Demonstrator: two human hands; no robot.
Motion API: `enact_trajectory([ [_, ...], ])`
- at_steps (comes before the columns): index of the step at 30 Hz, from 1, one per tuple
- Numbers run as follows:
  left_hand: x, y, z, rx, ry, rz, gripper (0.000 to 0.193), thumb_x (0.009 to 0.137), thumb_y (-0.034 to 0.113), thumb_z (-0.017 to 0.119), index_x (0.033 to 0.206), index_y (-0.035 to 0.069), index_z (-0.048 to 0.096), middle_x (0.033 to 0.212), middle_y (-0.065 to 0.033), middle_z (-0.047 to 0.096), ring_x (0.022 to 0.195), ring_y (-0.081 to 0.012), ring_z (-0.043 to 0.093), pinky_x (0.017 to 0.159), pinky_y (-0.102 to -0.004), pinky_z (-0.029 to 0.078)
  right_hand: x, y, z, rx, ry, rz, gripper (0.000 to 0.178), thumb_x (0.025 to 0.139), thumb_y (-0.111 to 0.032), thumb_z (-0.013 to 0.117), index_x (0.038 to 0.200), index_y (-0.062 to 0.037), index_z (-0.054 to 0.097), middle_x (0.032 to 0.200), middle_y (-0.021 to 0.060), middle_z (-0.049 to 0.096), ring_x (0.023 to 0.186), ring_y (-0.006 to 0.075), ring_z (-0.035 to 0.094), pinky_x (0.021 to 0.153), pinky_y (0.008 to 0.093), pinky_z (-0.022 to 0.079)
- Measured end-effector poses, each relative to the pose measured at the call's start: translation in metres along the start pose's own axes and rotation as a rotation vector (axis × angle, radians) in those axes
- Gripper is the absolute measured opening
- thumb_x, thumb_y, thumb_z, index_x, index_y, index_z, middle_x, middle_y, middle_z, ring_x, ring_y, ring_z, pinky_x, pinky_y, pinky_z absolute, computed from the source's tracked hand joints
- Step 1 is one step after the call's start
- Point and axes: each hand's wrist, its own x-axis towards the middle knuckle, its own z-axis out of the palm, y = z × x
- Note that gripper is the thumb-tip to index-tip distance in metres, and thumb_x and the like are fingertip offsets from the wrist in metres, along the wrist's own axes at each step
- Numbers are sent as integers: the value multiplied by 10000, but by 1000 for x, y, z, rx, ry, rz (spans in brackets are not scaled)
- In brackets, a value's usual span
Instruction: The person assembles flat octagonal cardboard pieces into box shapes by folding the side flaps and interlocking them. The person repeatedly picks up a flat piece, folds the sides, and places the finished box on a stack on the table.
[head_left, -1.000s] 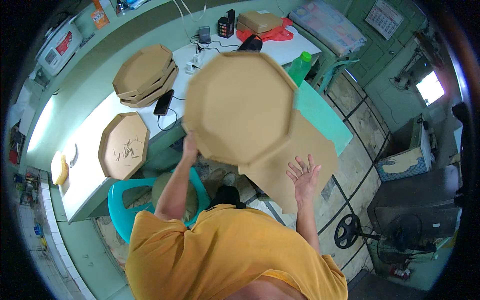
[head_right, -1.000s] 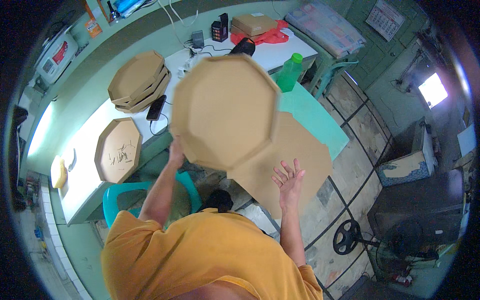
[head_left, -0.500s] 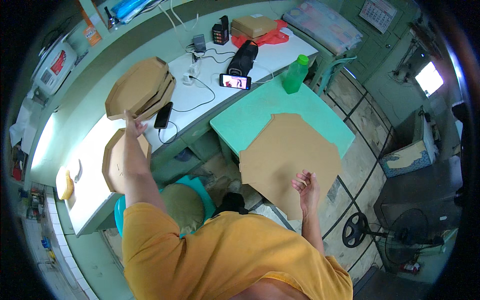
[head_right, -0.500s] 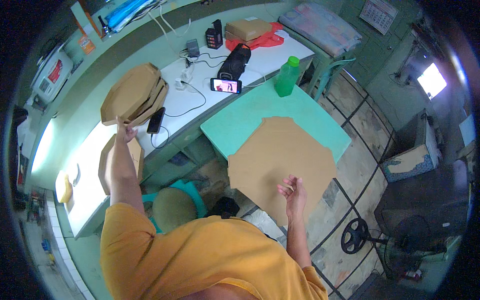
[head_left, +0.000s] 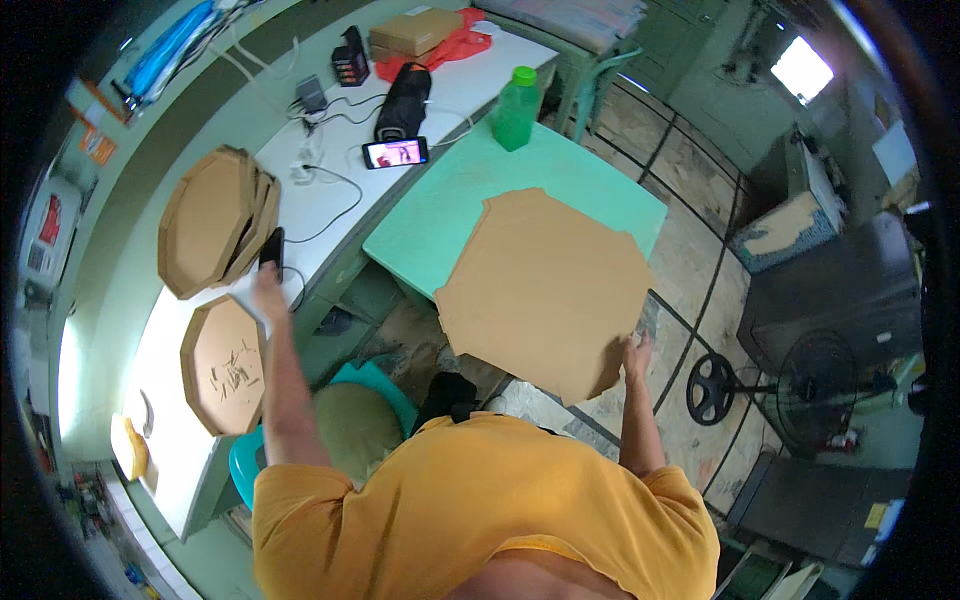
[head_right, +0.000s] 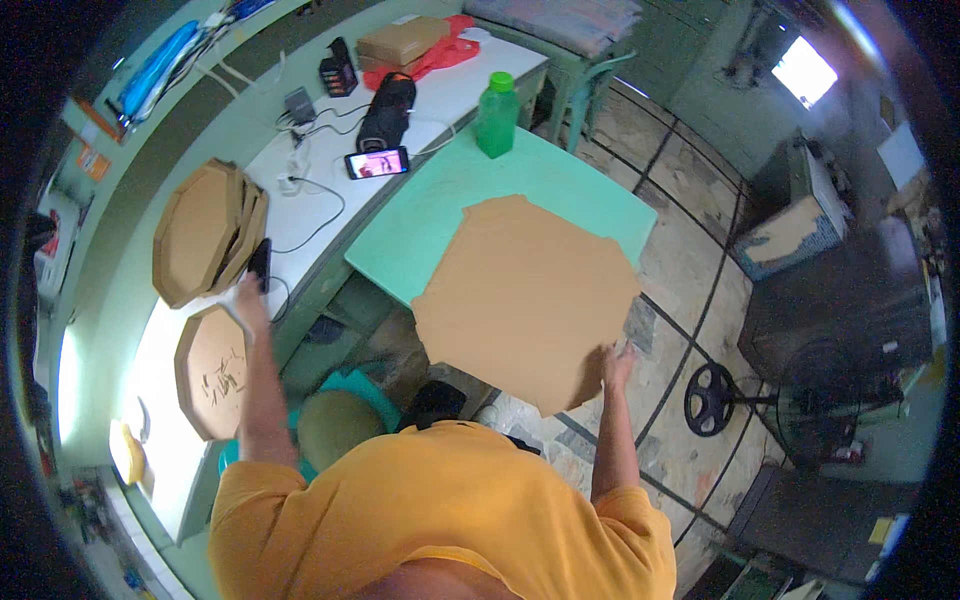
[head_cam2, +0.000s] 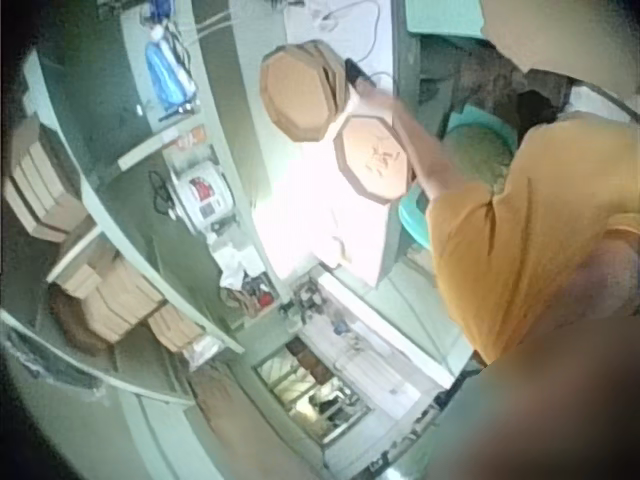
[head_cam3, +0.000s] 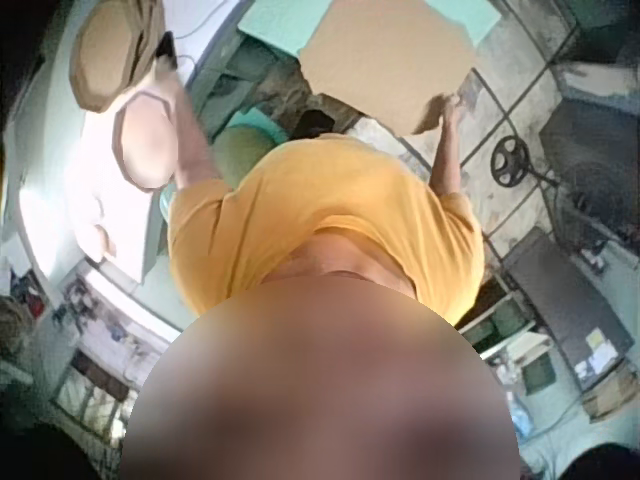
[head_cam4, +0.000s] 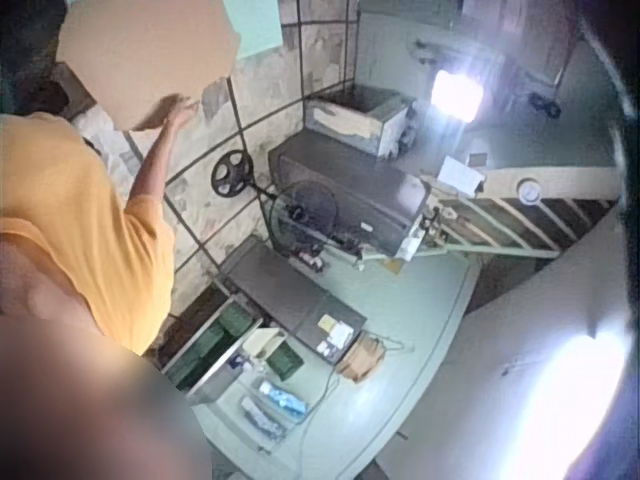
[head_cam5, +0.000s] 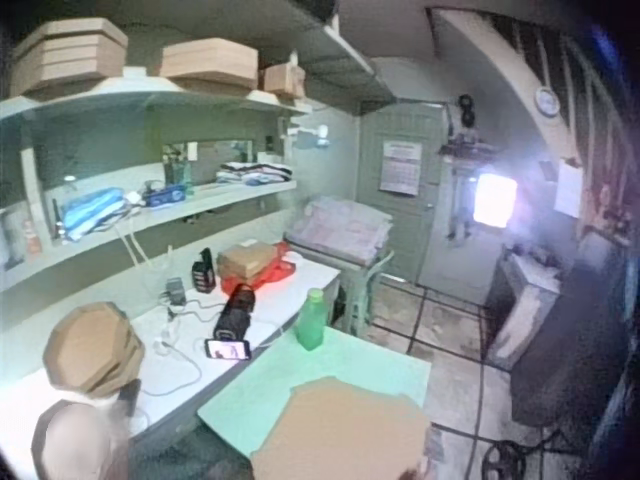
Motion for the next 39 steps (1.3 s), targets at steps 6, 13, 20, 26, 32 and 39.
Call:
enact_trajectory([
  [6,-93,194,217,-138,-770,89,420,837,94,540,1255,56,542,1252,-199,563,1077,-336,573,919,-386,459,3,-4,14,152,-247,56,566,783,-133,652,1282,60,465,1262,221,561,1179,311,537,987,347,404],
  [13,-137,257,284,276,-1018,-90,350,836,229,503,1112,35,595,1161,-222,601,1095,-392,563,912,-477,460,-20,-24,11,252,-138,154,665,830,-120,620,1399,55,325,1366,204,477,1262,275,461,1055,329,344],
  [20,-126,230,282,47,-857,-257,414,874,316,522,1078,-31,616,1049,-258,631,955,-450,592,852,-492,470,-28,-31,-21,737,-347,254,701,852,-140,593,1421,79,249,1363,213,455,1222,280,466,999,344,384],
  [26,-128,231,285,80,-861,-164,419,888,322,507,1102,-26,603,1112,-283,592,1047,-428,565,874,-494,451,-26,-33,-9,543,-322,168,725,848,-187,608,1410,98,249,1360,225,453,1230,289,461,994,350,386],
  [32,-129,227,267,-51,-888,-119,416,877,293,495,1128,-28,581,1130,-283,586,1057,-443,551,889,-495,445,-36,-46,-24,571,-311,196,770,855,-191,620,1430,101,198,1445,232,358,1323,291,379,1066,345,325],
  [39,-133,223,268,-19,-939,-167,455,865,317,521,1085,-78,573,1112,-309,584,1076,-443,547,908,-490,440,-45,-48,-27,694,-380,152,727,885,-208,598,1429,90,218,1465,214,332,1342,288,352,1097,354,283],
])
